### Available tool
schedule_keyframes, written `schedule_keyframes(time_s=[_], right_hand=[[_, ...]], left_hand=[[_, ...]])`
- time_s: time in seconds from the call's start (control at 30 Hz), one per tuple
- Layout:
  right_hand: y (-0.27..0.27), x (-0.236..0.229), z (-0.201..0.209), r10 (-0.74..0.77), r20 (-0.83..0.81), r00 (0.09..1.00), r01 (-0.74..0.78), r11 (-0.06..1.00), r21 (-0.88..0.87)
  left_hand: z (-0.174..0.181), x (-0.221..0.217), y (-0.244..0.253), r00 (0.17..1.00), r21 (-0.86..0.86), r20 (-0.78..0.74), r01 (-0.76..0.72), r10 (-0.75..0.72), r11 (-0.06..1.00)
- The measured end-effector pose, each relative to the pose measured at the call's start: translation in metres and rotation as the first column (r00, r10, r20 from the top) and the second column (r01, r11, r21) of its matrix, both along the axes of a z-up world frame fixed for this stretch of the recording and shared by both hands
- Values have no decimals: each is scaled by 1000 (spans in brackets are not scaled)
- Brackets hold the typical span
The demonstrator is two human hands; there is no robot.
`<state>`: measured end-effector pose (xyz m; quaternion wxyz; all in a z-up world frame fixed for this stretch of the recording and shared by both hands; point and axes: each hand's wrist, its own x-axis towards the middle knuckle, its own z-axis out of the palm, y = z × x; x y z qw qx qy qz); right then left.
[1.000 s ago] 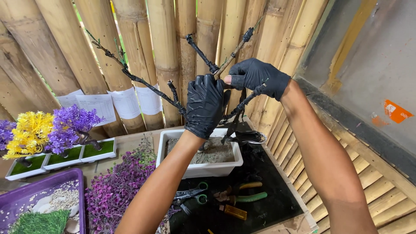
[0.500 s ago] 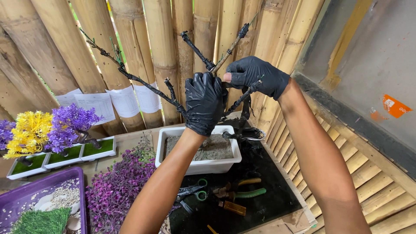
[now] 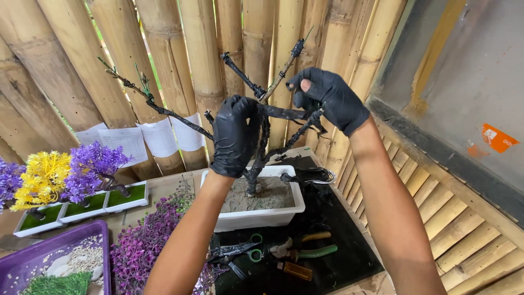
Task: The person wraps black wire around the branches of a small bonsai tree to shape them. They use their gloved hands to twist and secure the wire along the branches, then use pliers to cut the excess wire.
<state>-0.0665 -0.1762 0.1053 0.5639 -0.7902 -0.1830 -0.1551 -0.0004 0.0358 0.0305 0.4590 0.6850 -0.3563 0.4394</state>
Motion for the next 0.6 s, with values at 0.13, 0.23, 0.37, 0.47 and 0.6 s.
schedule_keyframes(time_s=[0.13, 0.23, 0.37, 0.47, 0.6], right_hand=[[-6, 22, -36, -1, -71, 998, 10, 991, 135], [-1, 28, -54, -50, -94, 994, 52, 998, 20], [13, 46, -78, 30, -61, 998, -24, 995, 98], [18, 62, -89, 57, -43, 997, -51, 991, 126], [12, 77, -101, 44, 4, 999, -44, 996, 84]], left_hand=[[2, 17, 11, 994, -24, -108, 13, -15, 1000], [3, 22, 16, 992, -35, -129, 7, -11, 999], [-3, 23, 26, 993, -41, -100, -71, 67, 997], [-3, 30, 30, 990, -21, -35, -138, 137, 990], [-8, 38, 33, 966, 25, 14, -260, 259, 965]])
